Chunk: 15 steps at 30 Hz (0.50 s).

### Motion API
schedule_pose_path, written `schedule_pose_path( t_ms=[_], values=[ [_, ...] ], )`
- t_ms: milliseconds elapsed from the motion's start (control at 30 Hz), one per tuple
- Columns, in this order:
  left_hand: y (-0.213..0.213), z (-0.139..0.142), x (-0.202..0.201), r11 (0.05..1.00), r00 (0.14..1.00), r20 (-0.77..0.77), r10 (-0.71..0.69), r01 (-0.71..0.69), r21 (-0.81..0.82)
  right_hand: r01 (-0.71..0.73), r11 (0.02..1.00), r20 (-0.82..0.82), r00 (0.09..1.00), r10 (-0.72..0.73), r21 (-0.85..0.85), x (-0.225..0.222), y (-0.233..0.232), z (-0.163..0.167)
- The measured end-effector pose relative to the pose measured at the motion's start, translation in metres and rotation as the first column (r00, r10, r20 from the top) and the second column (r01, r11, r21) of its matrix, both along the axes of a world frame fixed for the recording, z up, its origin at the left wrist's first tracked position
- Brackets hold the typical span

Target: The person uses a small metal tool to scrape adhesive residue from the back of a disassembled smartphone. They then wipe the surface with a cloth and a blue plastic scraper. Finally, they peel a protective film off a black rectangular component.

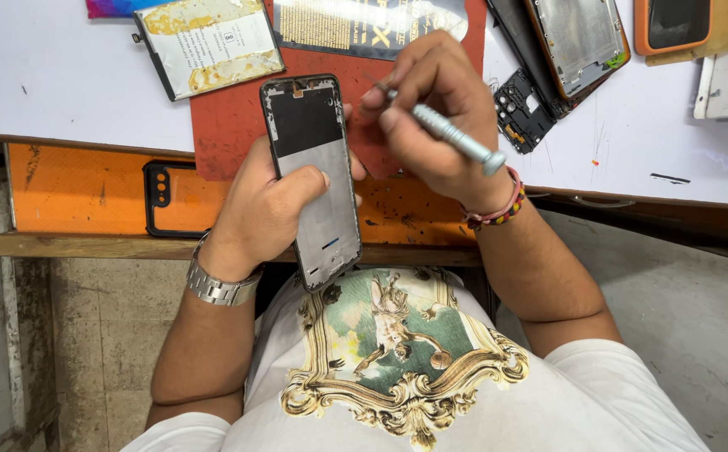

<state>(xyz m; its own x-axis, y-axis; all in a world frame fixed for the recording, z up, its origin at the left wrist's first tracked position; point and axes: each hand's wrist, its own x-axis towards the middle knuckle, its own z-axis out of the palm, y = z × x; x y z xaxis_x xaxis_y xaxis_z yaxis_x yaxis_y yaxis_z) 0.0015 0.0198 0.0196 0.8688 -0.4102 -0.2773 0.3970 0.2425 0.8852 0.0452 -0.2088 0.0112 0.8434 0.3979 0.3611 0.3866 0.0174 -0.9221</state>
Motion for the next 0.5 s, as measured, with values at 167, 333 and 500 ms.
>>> schedule_pose_path(
  t_ms=[167,333,500],
  values=[
    [0.001,-0.002,-0.001,1.000,0.994,0.112,-0.008,0.005,0.027,0.057,0.989,0.079,0.996,-0.047,-0.134,-0.007,0.008,-0.003],
    [0.000,-0.003,-0.002,1.000,0.994,0.109,-0.006,0.005,0.017,0.158,0.964,0.315,0.945,-0.086,-0.213,-0.005,0.011,-0.002],
    [0.000,-0.002,-0.001,0.999,0.989,0.150,-0.005,-0.001,0.040,0.179,0.953,0.283,0.953,-0.107,-0.243,-0.013,0.018,0.006]
  ],
)
